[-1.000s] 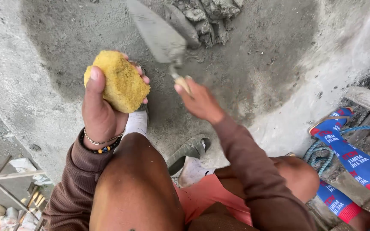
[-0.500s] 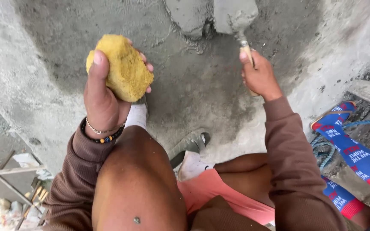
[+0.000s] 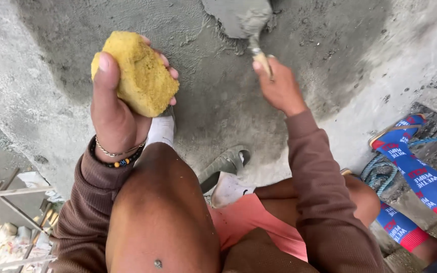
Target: Smoothing wet cement on a concrete surface using a trowel and a sponge
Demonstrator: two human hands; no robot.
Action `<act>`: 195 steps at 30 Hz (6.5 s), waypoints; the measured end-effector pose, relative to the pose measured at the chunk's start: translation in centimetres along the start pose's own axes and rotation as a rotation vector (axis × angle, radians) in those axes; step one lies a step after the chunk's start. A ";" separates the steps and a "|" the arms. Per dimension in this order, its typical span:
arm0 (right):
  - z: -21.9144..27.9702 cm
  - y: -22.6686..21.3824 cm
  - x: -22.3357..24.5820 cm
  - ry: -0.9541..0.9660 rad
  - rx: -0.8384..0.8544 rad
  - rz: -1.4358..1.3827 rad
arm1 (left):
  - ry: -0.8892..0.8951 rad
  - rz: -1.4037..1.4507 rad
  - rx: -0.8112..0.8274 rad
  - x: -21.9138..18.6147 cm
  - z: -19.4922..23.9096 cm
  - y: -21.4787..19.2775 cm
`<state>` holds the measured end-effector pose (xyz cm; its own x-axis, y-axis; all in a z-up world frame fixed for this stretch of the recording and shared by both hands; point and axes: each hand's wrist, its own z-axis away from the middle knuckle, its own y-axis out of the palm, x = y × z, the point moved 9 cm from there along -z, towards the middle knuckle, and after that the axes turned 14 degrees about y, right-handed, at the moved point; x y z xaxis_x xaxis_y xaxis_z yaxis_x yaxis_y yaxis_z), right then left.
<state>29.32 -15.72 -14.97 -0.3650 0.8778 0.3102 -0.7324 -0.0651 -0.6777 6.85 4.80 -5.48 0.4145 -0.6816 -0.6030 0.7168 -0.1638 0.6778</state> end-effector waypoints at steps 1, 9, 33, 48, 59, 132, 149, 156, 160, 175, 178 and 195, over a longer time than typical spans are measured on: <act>0.6 -1.2 -0.2 0.032 0.016 -0.047 | 0.000 0.007 0.003 -0.1 -0.2 0.1; 0.0 1.7 3.2 -0.106 -0.098 0.022 | 0.005 -0.005 0.021 0.1 0.0 0.4; -4.0 4.9 4.0 0.089 0.125 0.009 | 0.064 -0.068 0.038 0.4 -0.7 0.7; 1.1 1.2 -5.1 0.254 -0.094 -0.301 | 0.031 -0.089 0.043 1.0 -0.6 1.3; 0.2 4.0 -3.1 0.269 0.096 -0.188 | 0.011 -0.048 0.054 0.9 -0.1 1.5; 2.1 16.3 -8.3 0.535 0.619 -1.202 | -0.012 -0.059 0.012 0.9 -1.1 0.7; 6.3 -1.6 -1.5 0.133 0.248 -0.672 | 0.024 -0.058 0.044 0.6 -0.5 1.1; 4.2 -2.7 -4.9 0.116 -0.466 0.452 | 0.015 -0.037 0.031 0.5 -0.4 1.0; 3.9 -1.9 -5.7 0.048 -0.545 0.422 | 0.008 -0.005 0.010 0.3 0.1 0.6; 1.1 1.7 -4.6 0.247 -0.283 0.180 | 0.013 -0.018 0.035 0.5 -0.3 0.9; -1.7 7.1 -8.1 0.296 -0.142 0.288 | 0.007 -0.016 0.026 0.5 -0.7 1.1; -1.8 4.3 -7.6 0.256 -0.376 0.102 | -0.081 0.008 0.033 1.8 -1.3 -0.1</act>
<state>30.00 -21.79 -21.46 -0.2362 0.9678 0.0865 -0.4239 -0.0225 -0.9054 8.22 4.53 -7.16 0.3726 -0.7379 -0.5627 0.6940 -0.1810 0.6969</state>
